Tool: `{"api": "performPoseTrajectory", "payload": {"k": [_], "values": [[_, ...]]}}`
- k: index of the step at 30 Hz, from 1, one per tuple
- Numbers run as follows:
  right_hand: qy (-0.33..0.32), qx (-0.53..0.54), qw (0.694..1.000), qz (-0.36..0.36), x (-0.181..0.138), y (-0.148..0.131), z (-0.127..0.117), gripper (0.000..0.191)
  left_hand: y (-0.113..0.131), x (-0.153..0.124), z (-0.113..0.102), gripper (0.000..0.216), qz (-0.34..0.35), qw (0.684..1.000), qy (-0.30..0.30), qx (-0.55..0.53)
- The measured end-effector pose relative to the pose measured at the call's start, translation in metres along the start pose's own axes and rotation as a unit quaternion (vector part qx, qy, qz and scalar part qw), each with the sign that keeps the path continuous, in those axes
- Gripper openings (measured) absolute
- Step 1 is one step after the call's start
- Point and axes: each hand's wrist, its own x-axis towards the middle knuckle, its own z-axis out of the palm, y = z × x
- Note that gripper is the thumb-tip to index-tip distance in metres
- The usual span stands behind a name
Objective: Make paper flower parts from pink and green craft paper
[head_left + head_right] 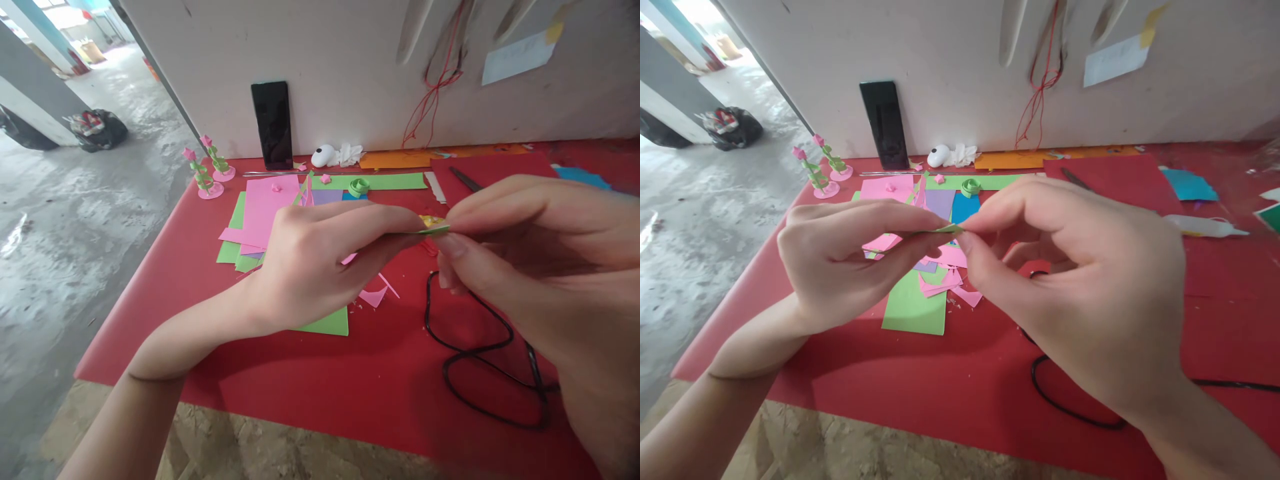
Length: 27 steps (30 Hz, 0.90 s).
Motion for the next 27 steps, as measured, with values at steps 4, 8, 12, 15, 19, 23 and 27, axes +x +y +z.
{"api": "performPoseTrajectory", "payload": {"k": [4,8,12,15,19,23,27], "values": [[-0.002,0.003,1.000,-0.018,0.0009,-0.0002,-0.0017,0.009,-0.0008,0.0001,-0.0007,0.008,0.000,1.000,-0.019,-0.008],[-0.030,-0.044,0.998,-0.045,0.0028,-0.0003,-0.0061,0.004,0.0014,0.0031,-0.0020,0.003,-0.064,0.995,-0.039,-0.069],[-0.024,-0.047,0.998,-0.030,0.0030,-0.0005,-0.0076,0.003,0.0026,0.0052,-0.0023,0.004,-0.104,0.988,-0.058,-0.098],[-0.025,-0.030,0.999,-0.029,0.0020,-0.0001,-0.0060,0.003,0.0011,0.0045,-0.0020,0.003,-0.079,0.991,-0.059,-0.088],[-0.016,-0.006,1.000,-0.015,0.0008,0.0007,-0.0029,0.011,-0.0027,0.0030,-0.0018,0.003,0.016,0.998,-0.036,-0.042],[-0.004,0.017,1.000,0.013,0.0005,-0.0008,-0.0010,0.011,-0.0051,0.0022,-0.0018,0.006,0.068,0.997,-0.031,0.015],[-0.008,0.041,0.999,0.029,-0.0003,-0.0018,-0.0005,0.009,-0.0062,0.0013,-0.0011,0.012,0.088,0.995,-0.008,0.053]]}}
